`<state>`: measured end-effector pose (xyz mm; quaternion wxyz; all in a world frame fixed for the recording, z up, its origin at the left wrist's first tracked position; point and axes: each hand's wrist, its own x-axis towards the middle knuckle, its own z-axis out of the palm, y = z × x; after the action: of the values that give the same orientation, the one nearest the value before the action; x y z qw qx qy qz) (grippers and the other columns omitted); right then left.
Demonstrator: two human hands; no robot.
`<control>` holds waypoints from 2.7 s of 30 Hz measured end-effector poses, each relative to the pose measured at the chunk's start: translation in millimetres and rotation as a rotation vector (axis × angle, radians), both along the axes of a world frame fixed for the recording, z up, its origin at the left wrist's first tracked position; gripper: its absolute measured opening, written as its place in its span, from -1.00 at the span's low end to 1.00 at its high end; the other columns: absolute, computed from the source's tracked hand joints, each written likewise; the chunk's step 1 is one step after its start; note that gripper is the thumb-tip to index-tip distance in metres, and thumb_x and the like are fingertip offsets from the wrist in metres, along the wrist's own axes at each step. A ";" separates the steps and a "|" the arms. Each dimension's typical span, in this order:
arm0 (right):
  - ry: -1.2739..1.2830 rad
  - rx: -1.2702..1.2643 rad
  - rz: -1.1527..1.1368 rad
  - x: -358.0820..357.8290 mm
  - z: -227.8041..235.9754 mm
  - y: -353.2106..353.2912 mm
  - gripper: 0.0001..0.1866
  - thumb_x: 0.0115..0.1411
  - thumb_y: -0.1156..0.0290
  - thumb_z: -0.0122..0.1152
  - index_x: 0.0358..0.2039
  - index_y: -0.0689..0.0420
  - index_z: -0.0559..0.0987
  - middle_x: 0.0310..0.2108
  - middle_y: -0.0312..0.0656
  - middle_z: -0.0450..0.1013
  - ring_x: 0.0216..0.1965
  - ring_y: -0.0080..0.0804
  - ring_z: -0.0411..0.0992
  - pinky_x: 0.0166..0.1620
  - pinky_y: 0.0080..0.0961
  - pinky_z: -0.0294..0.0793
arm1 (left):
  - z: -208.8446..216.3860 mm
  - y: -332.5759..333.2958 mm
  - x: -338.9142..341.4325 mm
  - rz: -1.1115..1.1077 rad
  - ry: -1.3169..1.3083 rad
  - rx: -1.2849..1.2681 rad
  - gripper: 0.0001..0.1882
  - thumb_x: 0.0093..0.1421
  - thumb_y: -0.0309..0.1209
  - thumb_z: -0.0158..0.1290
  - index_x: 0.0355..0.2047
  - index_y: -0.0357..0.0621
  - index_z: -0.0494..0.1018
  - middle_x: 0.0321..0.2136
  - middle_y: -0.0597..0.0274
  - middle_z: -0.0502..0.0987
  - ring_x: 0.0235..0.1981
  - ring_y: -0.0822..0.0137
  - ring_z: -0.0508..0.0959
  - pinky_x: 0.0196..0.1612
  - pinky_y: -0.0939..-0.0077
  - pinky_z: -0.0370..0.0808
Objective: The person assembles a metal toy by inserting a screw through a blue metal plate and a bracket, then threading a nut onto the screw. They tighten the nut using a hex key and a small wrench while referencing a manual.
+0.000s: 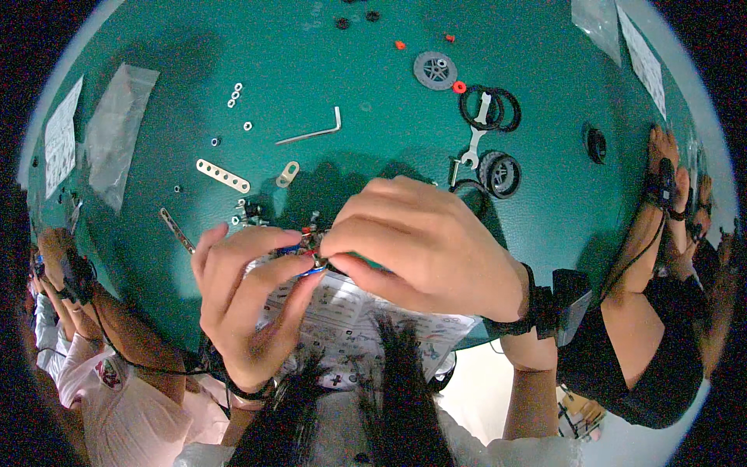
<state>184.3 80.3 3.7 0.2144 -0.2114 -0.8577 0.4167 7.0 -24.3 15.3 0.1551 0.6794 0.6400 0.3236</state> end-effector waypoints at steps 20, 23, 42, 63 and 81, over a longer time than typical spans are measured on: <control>-0.053 0.070 -0.183 -25.5 13.1 5.8 -0.88 0.12 0.50 0.20 -0.30 0.16 0.55 -0.35 -0.18 0.48 -0.30 -0.19 0.41 -0.20 -0.34 0.34 | 22.9 -33.6 -11.5 0.030 -0.035 0.339 -0.78 -0.10 -0.53 0.20 -0.36 -0.14 0.52 -0.32 0.23 0.62 -0.23 0.28 0.62 0.25 0.07 0.13; -0.148 0.281 -0.092 -40.5 13.7 -0.4 -0.79 0.04 0.43 0.27 -0.27 0.13 0.53 -0.24 -0.18 0.42 -0.17 -0.24 0.39 -0.13 -0.34 0.33 | 27.4 -40.9 -16.0 0.244 -0.022 0.393 -0.68 -0.10 -0.72 0.20 -0.41 -0.06 0.39 -0.41 0.21 0.58 -0.29 0.16 0.62 0.22 -0.07 0.21; -0.061 0.397 -0.039 -75.1 -3.7 -8.8 -0.83 -0.01 0.47 0.29 -0.39 0.12 0.47 -0.38 -0.26 0.40 -0.26 -0.27 0.37 -0.13 -0.34 0.28 | -8.8 -51.6 -17.7 0.075 -0.049 0.218 -0.74 -0.13 -0.69 0.26 -0.42 -0.14 0.51 -0.36 0.23 0.61 -0.24 0.24 0.61 0.17 0.09 0.29; -0.067 -0.049 -0.072 -36.4 22.3 -26.0 -0.65 -0.02 0.63 0.27 -0.15 0.17 0.54 -0.36 -0.18 0.42 -0.36 -0.35 0.41 -0.26 -0.48 0.42 | -23.1 -62.4 -11.8 0.155 -0.092 0.200 -0.63 -0.18 -0.59 0.24 -0.30 -0.03 0.51 -0.31 0.37 0.60 -0.27 0.37 0.60 0.15 0.13 0.12; 0.084 -0.341 0.032 -34.2 11.0 -45.5 -0.69 -0.04 0.66 0.34 -0.22 0.22 0.59 -0.26 -0.10 0.49 -0.26 -0.33 0.50 -0.20 -0.48 0.49 | -18.9 -66.6 -18.9 -0.003 -0.400 0.211 -0.69 -0.09 -0.65 0.30 -0.34 -0.14 0.48 -0.40 0.13 0.61 -0.37 0.22 0.60 -0.17 0.26 0.44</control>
<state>150.2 34.8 14.8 0.2047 -0.2134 -0.7682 0.5679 -11.9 -90.9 -3.6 0.2073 0.6151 0.5583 0.5167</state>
